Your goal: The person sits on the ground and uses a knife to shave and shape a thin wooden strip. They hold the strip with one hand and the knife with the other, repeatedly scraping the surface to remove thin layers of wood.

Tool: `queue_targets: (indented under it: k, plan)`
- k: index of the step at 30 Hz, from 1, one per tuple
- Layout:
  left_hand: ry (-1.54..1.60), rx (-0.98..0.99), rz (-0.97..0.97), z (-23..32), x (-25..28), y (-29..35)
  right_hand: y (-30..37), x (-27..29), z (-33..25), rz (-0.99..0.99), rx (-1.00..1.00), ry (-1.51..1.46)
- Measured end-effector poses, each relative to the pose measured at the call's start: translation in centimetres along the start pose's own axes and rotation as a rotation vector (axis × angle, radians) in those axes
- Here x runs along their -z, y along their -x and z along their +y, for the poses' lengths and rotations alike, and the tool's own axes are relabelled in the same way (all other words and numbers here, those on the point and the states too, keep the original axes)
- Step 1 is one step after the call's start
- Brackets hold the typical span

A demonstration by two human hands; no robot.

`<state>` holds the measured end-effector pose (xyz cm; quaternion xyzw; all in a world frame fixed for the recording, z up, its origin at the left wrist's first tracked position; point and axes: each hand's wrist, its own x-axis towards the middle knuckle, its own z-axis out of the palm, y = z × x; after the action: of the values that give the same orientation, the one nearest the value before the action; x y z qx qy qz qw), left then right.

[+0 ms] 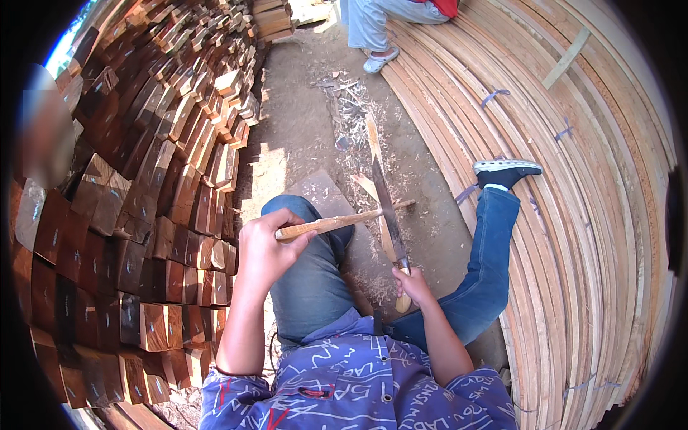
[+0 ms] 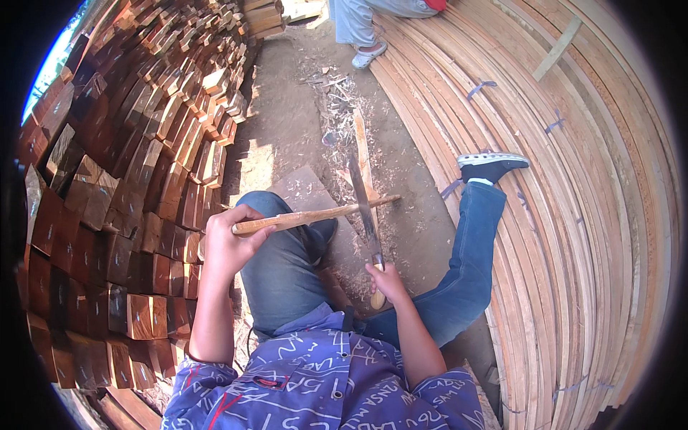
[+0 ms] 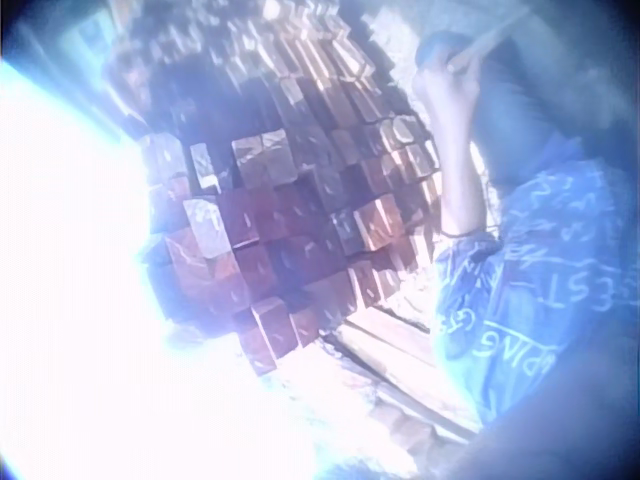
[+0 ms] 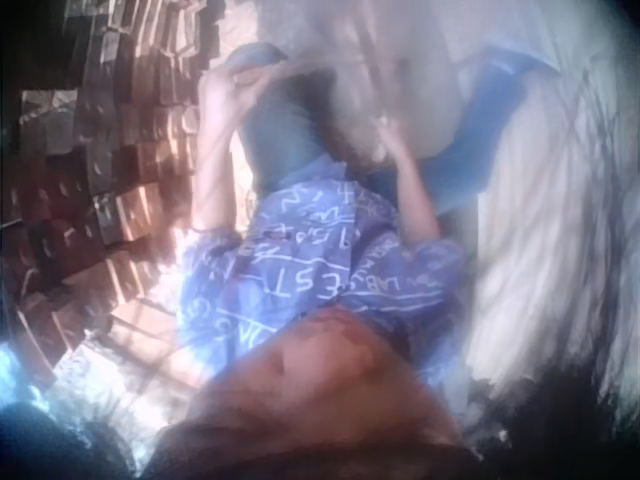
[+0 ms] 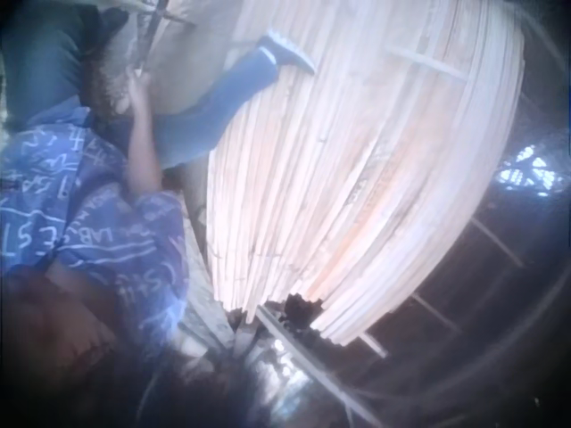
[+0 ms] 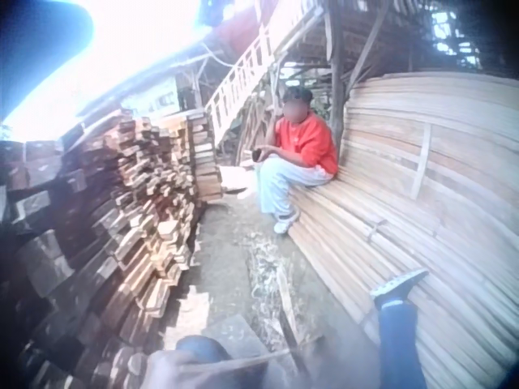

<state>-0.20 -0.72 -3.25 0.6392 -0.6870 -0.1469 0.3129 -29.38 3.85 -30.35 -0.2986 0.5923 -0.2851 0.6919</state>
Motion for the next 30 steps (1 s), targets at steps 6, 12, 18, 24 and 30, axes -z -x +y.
queue_targets:
  k: [6, 12, 18, 24, 30]
  plan:
    - [-0.024, 0.052, -0.049, 1.1, 0.0, -1.2, 1.5, -0.6, -0.9, 0.112, 0.111, 0.298]
    - [-0.058, -0.008, -0.030, 2.5, -0.3, -2.5, 1.8, 0.1, -1.4, 0.302, 0.260, 0.642]
    - [-0.044, 0.000, -0.032, 2.6, -0.7, -3.9, 1.3, 1.7, -2.5, 0.190, 0.224, 0.475]
    - [-0.012, 0.032, -0.077, 4.0, -0.7, -5.0, 0.1, 3.2, -1.6, -0.187, -0.024, -0.272]
    - [-0.025, 0.019, -0.076, 5.1, -1.2, -5.1, 0.9, 2.2, -1.5, -0.470, -0.097, -0.858]
